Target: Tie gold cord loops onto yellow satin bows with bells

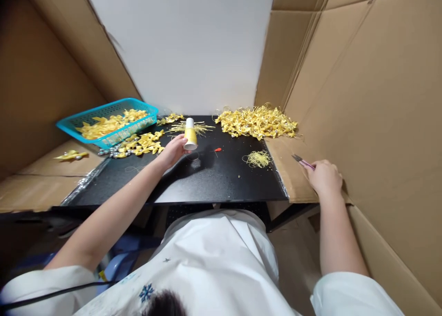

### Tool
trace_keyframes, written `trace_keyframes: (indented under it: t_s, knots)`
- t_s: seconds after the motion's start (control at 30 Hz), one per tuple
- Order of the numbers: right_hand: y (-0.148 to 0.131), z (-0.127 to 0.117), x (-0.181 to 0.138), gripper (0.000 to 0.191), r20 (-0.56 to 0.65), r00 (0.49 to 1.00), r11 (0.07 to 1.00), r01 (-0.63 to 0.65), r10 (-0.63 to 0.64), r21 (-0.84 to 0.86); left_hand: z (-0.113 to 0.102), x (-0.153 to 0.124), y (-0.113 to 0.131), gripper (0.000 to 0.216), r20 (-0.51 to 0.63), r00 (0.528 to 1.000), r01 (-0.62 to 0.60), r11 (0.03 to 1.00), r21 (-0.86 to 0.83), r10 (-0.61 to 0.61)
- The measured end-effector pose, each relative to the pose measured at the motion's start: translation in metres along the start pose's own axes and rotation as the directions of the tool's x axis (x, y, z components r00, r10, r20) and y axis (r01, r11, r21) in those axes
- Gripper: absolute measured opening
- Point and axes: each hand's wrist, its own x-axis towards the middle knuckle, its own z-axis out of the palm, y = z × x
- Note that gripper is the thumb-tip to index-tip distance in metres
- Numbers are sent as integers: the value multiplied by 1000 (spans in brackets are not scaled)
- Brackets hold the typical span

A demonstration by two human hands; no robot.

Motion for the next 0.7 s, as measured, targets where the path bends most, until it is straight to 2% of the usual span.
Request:
trace_keyframes:
  t_s: [0.13, 0.23, 0.3, 0.4, 0.47, 0.5, 0.57, 0.63, 0.7]
  knots:
    - [-13, 1, -4, 42, -23, 998, 999, -53, 53, -7, 2, -1, 1, 35, 11, 1000, 18, 1000, -2, -18]
    - [-33, -6, -2, 46, -25, 995, 992, -91, 93, 91, 4, -2, 2, 36, 29, 999, 36, 999, -27, -35]
    - [-55, -16, -1, 47, -15, 998, 979, -54, 58, 195, 4, -2, 2, 37, 43, 998, 50, 997, -50, -48]
    - [-105, -32, -7, 42, 9, 992, 923, 118, -130, 366, 5, -2, 3, 39, 63, 996, 74, 993, -90, -69]
    - [-146, -38, -18, 35, 51, 955, 861, 240, -293, 449, 6, -2, 3, 40, 71, 994, 92, 989, -119, -83]
    - [-167, -38, -25, 31, 94, 907, 801, 310, -411, 512, 6, -2, 3, 40, 75, 993, 102, 986, -133, -93]
    - [-205, -33, -38, 27, 99, 814, 699, 421, -572, 579, 6, -2, 2, 40, 82, 990, 127, 980, -156, -115]
    - [-235, -25, -49, 25, 96, 762, 657, 479, -640, 583, 7, -2, 1, 38, 93, 986, 153, 973, -172, -139]
    - [-255, -17, -55, 24, 86, 751, 652, 503, -654, 567, 8, -3, 1, 36, 107, 982, 174, 967, -185, -156]
